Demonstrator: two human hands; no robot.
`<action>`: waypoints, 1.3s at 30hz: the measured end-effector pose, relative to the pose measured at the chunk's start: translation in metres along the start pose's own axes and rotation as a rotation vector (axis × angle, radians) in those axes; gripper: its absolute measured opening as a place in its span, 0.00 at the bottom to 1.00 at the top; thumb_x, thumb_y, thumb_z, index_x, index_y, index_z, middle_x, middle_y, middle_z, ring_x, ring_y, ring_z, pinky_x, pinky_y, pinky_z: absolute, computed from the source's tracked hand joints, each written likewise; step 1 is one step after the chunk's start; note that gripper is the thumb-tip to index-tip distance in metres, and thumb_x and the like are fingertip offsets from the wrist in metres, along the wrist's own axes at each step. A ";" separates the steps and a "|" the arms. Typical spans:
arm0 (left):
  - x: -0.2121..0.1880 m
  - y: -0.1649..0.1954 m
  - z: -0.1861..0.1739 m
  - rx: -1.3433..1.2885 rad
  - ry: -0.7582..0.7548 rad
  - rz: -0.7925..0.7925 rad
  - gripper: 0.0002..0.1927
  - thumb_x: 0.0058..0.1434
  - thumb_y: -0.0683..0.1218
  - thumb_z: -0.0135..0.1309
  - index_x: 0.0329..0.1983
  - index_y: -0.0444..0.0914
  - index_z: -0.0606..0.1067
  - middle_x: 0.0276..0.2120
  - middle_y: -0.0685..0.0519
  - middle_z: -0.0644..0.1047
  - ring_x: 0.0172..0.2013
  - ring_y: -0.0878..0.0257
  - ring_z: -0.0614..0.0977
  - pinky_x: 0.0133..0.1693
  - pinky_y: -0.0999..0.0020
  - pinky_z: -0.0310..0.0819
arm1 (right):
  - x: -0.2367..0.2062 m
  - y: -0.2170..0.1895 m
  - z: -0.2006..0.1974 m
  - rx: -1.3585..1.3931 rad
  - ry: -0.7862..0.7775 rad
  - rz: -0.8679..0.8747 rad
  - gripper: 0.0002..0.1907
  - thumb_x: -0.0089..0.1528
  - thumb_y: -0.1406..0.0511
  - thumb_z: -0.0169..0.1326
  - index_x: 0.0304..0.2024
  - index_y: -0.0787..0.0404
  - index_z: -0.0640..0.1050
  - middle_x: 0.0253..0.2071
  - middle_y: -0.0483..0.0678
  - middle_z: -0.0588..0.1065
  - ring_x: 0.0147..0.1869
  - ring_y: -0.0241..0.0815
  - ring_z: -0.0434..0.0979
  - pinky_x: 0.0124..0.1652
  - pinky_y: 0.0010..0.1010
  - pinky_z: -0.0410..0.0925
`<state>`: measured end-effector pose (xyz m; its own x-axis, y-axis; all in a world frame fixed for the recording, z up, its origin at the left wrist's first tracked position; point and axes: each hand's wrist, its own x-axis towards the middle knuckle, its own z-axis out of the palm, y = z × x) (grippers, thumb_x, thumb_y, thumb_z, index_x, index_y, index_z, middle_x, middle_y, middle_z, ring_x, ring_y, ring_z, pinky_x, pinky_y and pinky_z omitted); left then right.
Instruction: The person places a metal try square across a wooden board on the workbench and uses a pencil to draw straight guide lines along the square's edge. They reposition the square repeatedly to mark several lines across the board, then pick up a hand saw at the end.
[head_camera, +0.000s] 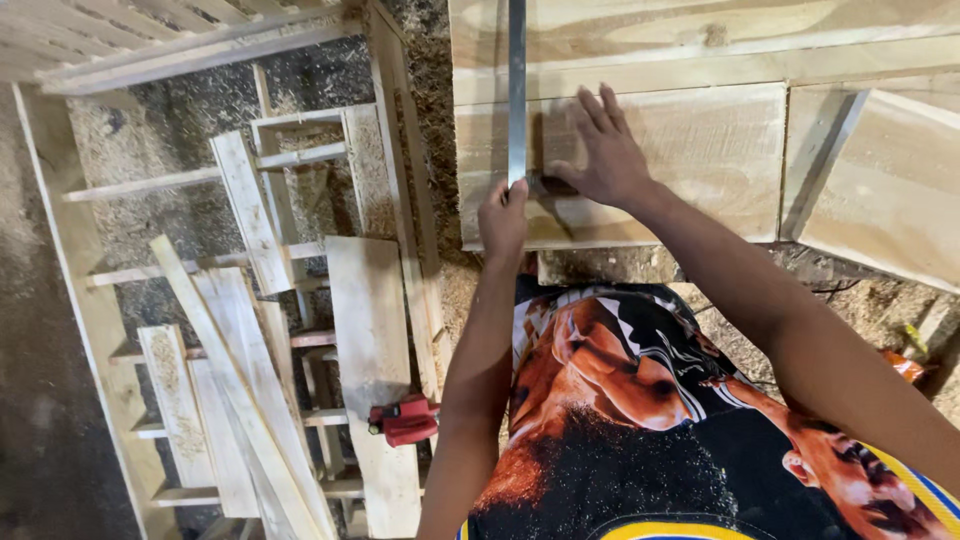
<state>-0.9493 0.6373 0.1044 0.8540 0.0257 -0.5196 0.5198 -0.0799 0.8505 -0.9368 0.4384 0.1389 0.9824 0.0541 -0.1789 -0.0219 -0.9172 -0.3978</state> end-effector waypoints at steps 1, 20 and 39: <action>0.006 0.008 0.003 0.033 0.016 -0.004 0.13 0.67 0.49 0.57 0.47 0.36 0.81 0.24 0.59 0.75 0.23 0.72 0.69 0.26 0.71 0.62 | 0.004 0.000 0.001 -0.020 -0.043 -0.023 0.51 0.60 0.44 0.58 0.74 0.65 0.56 0.80 0.55 0.43 0.82 0.56 0.29 0.74 0.50 0.39; 0.038 0.001 -0.003 0.830 0.288 0.694 0.38 0.56 0.64 0.64 0.65 0.42 0.73 0.46 0.52 0.78 0.38 0.60 0.83 0.33 0.67 0.80 | 0.000 0.008 0.033 0.124 0.312 -0.284 0.25 0.62 0.68 0.64 0.62 0.57 0.76 0.69 0.51 0.68 0.79 0.59 0.59 0.72 0.50 0.59; 0.050 0.022 -0.003 0.889 0.269 0.747 0.36 0.56 0.67 0.60 0.62 0.43 0.77 0.34 0.55 0.77 0.29 0.65 0.78 0.24 0.70 0.74 | 0.007 0.004 0.033 0.129 0.272 -0.167 0.20 0.65 0.66 0.62 0.59 0.58 0.76 0.66 0.51 0.68 0.80 0.58 0.55 0.72 0.53 0.56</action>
<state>-0.8949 0.6397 0.0973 0.9714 -0.1210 0.2044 -0.2132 -0.8237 0.5255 -0.9363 0.4484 0.1061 0.9876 0.0759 0.1375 0.1368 -0.8461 -0.5152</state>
